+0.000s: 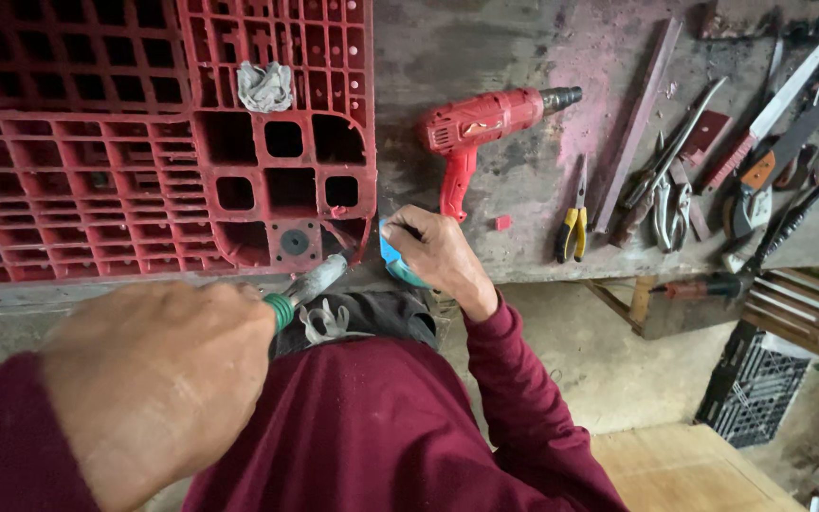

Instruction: The person uses a heated tool to melt and fuse the broken edges of a red plastic crate, followed by using a rotary grinding tool to smooth the repaired surface.

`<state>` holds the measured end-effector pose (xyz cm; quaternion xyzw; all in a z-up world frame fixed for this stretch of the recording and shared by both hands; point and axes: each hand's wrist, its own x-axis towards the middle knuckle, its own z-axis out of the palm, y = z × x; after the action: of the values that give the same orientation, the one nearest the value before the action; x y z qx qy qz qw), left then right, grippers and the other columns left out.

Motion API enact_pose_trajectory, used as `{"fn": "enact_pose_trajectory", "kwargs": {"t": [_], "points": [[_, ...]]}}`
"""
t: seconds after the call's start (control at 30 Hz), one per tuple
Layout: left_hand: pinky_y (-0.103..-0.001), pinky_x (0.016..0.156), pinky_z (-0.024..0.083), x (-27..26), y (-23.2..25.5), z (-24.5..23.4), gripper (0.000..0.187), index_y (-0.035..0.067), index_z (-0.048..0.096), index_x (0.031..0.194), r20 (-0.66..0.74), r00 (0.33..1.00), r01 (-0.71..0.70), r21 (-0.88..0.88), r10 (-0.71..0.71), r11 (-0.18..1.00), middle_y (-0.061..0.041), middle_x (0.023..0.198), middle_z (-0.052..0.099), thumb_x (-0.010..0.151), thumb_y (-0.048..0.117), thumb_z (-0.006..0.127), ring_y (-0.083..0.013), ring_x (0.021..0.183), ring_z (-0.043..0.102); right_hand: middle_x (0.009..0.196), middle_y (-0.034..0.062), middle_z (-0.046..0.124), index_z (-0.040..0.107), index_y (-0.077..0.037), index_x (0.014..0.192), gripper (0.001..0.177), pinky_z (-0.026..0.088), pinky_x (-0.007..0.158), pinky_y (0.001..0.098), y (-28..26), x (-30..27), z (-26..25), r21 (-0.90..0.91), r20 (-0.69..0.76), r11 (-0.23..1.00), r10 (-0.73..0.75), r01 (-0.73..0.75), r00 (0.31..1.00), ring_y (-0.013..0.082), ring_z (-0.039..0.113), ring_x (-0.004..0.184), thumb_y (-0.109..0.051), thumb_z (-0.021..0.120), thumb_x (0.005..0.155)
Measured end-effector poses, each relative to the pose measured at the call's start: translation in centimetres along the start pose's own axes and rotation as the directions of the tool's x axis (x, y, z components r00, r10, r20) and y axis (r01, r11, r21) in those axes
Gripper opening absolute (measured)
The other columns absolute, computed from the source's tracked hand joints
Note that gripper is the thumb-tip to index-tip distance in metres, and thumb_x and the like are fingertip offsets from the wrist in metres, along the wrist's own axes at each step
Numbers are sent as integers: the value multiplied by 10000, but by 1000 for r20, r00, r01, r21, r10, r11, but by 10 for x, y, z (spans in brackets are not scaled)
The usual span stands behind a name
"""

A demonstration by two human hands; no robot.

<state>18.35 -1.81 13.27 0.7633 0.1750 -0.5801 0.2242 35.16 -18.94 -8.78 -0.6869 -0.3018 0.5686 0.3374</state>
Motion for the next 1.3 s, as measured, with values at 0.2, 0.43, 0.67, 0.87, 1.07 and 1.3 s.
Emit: {"fn": "enact_pose_trajectory", "kwargs": {"t": [0.2, 0.43, 0.67, 0.87, 1.07, 1.3], "points": [[-389, 825, 607, -2, 18, -19, 198, 99, 734, 940, 74, 993, 101, -58, -96, 993, -100, 939, 766, 953, 139, 540, -230, 882, 759, 723, 8, 664, 690, 5, 956, 152, 505, 590, 265, 2, 3, -5, -47, 7, 994, -99, 99, 995, 55, 581, 661, -142, 661, 979], [-371, 789, 627, 1, 26, -23, 170, 74, 707, 953, 158, 980, 129, -35, -122, 991, -105, 896, 770, 958, 139, 551, -221, 835, 772, 727, 54, 678, 684, 5, 951, 175, 522, 621, 297, 12, 4, -10, -136, 18, 981, -140, 141, 990, 87, 606, 670, -168, 667, 970], [-394, 728, 622, 11, 26, 5, 274, 91, 705, 932, -77, 983, 166, 9, -165, 986, -72, 849, 758, 996, 220, 471, -231, 787, 759, 750, 77, 681, 686, 0, 959, 178, 527, 644, 315, 15, 6, -15, -155, 37, 967, -199, 202, 979, 116, 616, 685, -177, 667, 969], [-372, 685, 633, 12, 29, -1, 415, 91, 728, 915, -6, 980, 199, 26, -199, 980, -93, 793, 765, 1065, 244, 374, -237, 744, 768, 743, 80, 691, 686, -3, 952, 186, 530, 629, 314, 5, 8, -14, -166, 43, 973, -154, 159, 987, 131, 633, 660, -189, 670, 965], [-369, 620, 609, 8, 20, 8, 593, 141, 755, 761, -167, 974, 167, 61, -155, 984, -61, 656, 729, 1086, 269, 275, -224, 639, 738, 731, 125, 664, 702, -5, 984, 195, 499, 605, 331, 1, 0, -8, -242, -44, 968, -78, 65, 996, 168, 590, 642, -196, 677, 953], [-367, 504, 558, 3, -14, 20, 546, 148, 663, 744, -302, 952, 118, 219, -48, 968, -29, 567, 682, 1118, 295, 295, -210, 540, 703, 783, 48, 669, 713, -11, 1017, 191, 512, 660, 297, 25, -27, 23, -143, -324, 989, -90, 45, 942, 105, 620, 705, -190, 683, 957]]}}
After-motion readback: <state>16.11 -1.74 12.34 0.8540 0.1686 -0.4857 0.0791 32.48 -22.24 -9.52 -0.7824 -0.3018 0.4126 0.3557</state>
